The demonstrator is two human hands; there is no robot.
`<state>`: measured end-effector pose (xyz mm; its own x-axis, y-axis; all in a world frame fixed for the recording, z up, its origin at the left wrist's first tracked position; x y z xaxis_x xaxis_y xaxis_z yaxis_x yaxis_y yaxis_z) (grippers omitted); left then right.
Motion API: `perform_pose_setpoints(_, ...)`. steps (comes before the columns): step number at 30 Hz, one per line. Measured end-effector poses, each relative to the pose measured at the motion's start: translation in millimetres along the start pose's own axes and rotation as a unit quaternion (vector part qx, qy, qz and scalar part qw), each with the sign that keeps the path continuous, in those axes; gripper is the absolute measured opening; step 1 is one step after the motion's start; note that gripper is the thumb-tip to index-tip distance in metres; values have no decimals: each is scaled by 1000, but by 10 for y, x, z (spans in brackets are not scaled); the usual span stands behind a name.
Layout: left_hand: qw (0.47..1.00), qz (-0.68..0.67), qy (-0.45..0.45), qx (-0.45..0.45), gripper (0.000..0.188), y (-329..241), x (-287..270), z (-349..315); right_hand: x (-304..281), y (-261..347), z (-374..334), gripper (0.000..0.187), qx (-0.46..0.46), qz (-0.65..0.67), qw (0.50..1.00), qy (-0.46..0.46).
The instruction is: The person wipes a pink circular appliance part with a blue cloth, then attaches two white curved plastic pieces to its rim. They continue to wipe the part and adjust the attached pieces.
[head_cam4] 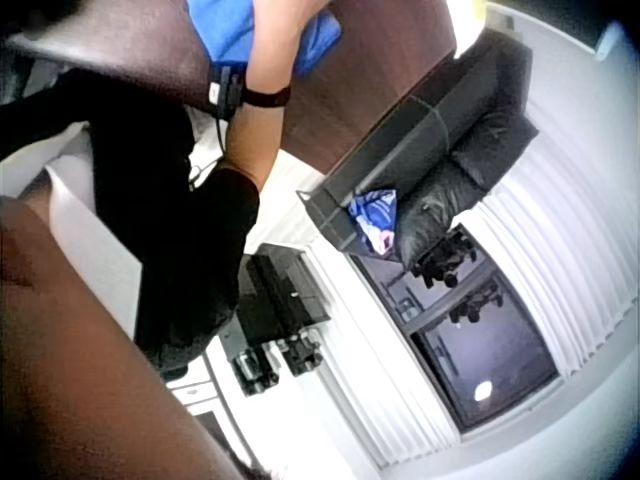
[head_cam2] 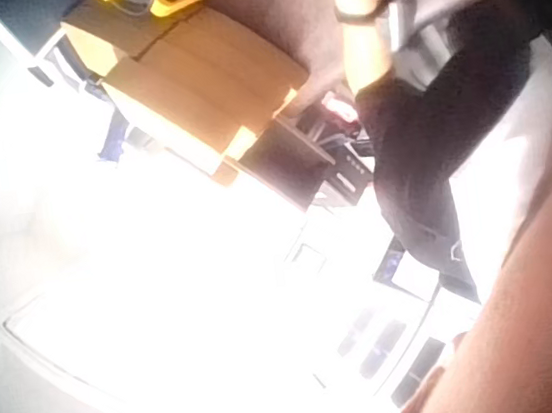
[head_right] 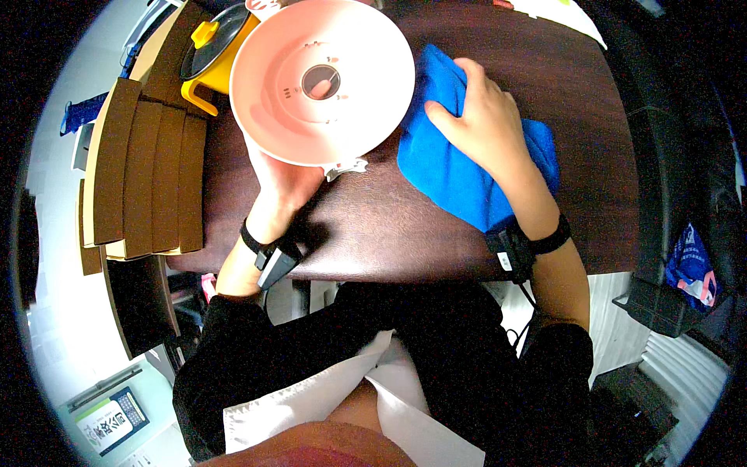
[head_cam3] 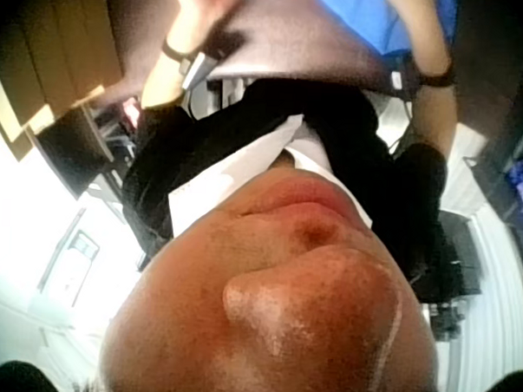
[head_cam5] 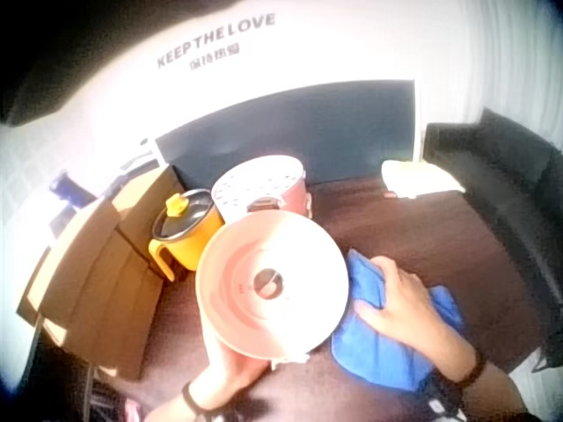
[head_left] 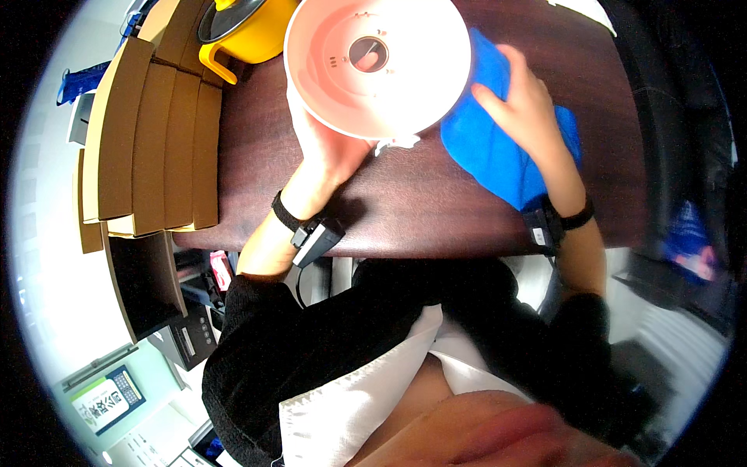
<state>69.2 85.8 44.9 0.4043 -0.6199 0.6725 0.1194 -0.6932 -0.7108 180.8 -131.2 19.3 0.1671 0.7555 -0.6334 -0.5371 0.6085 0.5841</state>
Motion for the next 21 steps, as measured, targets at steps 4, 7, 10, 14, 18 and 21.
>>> perform_pose_setpoints(4, 1000, -5, 5, 4, 73, -21, -57, 31, -68, -21, 46, 61, 35, 74, 994, -67)
perform_pose_setpoints(7, 999, 17, 30, 7, 77, -15, -74, -5, -369, 213, 102, 58, -15, 119, 980, -158)
perform_pose_setpoints(10, 996, 56, 65, 8, 80, 40, -48, -77, -445, 575, 85, 61, -121, 60, 979, -154)
perform_pose_setpoints(14, 987, 106, 96, 69, 79, 54, -45, -82, -163, 917, 122, 54, -192, -11, 981, -41)
perform_pose_setpoints(18, 985, 116, 86, 92, 68, 135, -187, -28, 192, 1002, 128, 47, -212, -40, 976, -17)
perform_pose_setpoints(21, 983, 142, 60, 97, 73, 124, -185, -13, 302, 1063, 158, 45, -241, -12, 969, -55)
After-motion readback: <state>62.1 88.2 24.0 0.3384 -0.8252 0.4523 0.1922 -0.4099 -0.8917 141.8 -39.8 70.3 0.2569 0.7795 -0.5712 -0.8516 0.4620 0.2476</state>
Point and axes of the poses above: each hand's wrist, its own z-axis towards the middle knuckle, its own x-axis out of the palm, y = z × x, the point moved 5 cm from there along z, towards the middle knuckle, and after that the axes turned 12 degrees about -y, right-handed, at the moved point
